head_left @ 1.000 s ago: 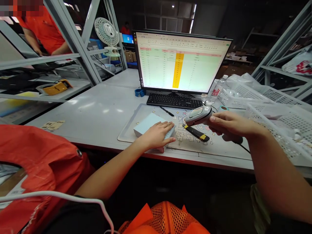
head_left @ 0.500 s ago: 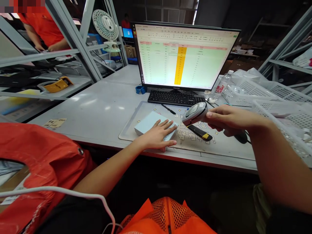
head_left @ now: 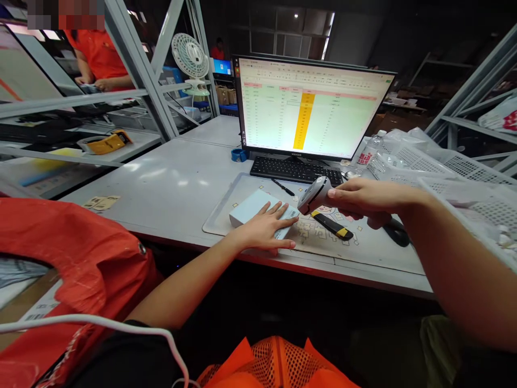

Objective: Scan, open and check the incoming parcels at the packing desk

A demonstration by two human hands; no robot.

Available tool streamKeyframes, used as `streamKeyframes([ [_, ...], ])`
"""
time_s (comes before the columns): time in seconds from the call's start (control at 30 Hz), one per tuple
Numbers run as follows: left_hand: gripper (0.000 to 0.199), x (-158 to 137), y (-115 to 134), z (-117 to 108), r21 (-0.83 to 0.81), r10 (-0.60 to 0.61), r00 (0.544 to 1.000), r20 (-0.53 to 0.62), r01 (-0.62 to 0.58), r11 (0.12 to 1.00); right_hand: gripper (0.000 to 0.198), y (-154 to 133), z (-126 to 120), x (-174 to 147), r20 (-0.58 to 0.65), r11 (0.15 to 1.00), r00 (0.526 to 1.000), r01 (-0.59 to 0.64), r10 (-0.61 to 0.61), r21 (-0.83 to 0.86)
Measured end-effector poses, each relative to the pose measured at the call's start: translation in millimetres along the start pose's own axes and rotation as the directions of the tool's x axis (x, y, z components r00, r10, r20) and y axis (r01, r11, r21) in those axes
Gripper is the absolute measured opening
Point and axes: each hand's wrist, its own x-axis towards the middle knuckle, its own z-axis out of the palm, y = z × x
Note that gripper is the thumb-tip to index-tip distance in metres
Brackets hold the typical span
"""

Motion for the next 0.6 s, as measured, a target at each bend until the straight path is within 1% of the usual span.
streamKeyframes([
  [0.07, 0.086, 0.7, -0.7, 2.8, -0.005, -0.005, 0.999, -0.037, 0.005, 1.0, 0.065, 3.8, 3.2, 2.8, -0.048, 0.998, 0.999, 0.02, -0.023, -0.056],
  [0.1, 0.083, 0.9, -1.6, 4.6, -0.026, -0.004, 0.998, -0.07, 0.003, 1.0, 0.066, 8.4, 5.4, 5.7, -0.091, 0.996, 0.995, 0.023, -0.031, -0.088],
  [0.17, 0.071, 0.4, -4.1, 8.8, -0.139, -0.008, 0.983, -0.182, -0.017, 0.99, 0.065, 23.3, 11.3, 16.2, -0.21, 0.989, 0.977, -0.006, -0.026, -0.151],
  [0.2, 0.062, -0.5, -5.8, 10.8, -0.233, -0.023, 0.962, -0.271, -0.043, 0.972, 0.063, 33.6, 14.8, 24.0, -0.281, 0.984, 0.959, -0.03, -0.022, -0.178],
  [0.23, 0.051, -2.2, -7.6, 12.6, -0.338, -0.057, 0.924, -0.379, -0.081, 0.938, 0.06, 45.4, 18.4, 33.3, -0.353, 0.976, 0.935, -0.059, -0.019, -0.209],
  [0.3, 0.034, -8.1, -11.5, 15.2, -0.516, -0.181, 0.803, -0.568, -0.176, 0.838, 0.053, 71.4, 25.9, 55.0, -0.479, 0.954, 0.877, -0.11, -0.039, -0.278],
  [0.33, 0.032, -12.6, -13.7, 15.8, -0.572, -0.25, 0.742, -0.622, -0.212, 0.792, 0.05, 84.5, 29.6, 66.1, -0.531, 0.938, 0.846, -0.145, -0.047, -0.314],
  [0.37, 0.031, -18.0, -16.3, 16.1, -0.605, -0.309, 0.692, -0.652, -0.23, 0.762, 0.048, 96.7, 33.3, 76.6, -0.573, 0.926, 0.818, -0.184, -0.041, -0.329],
  [0.4, 0.031, -24.1, -19.5, 16.1, -0.62, -0.348, 0.66, -0.666, -0.229, 0.751, 0.047, 107.9, 37.0, 86.0, -0.607, 0.914, 0.794, -0.226, -0.027, -0.336],
  [0.47, 0.033, -37.6, -28.0, 15.6, -0.607, -0.389, 0.614, -0.686, -0.189, 0.772, 0.047, 125.7, 44.4, 101.0, -0.65, 0.9, 0.76, -0.298, 0.02, -0.319],
  [0.5, 0.035, -44.3, -33.5, 15.5, -0.586, -0.405, 0.583, -0.705, -0.156, 0.795, 0.047, 132.4, 48.1, 106.4, -0.665, 0.893, 0.746, -0.326, 0.042, -0.31],
  [0.6, 0.042, -62.6, -52.1, 19.1, -0.487, -0.417, 0.463, -0.782, -0.037, 0.873, 0.051, 145.3, 57.5, 116.4, -0.7, 0.877, 0.71, -0.38, 0.073, -0.293],
])
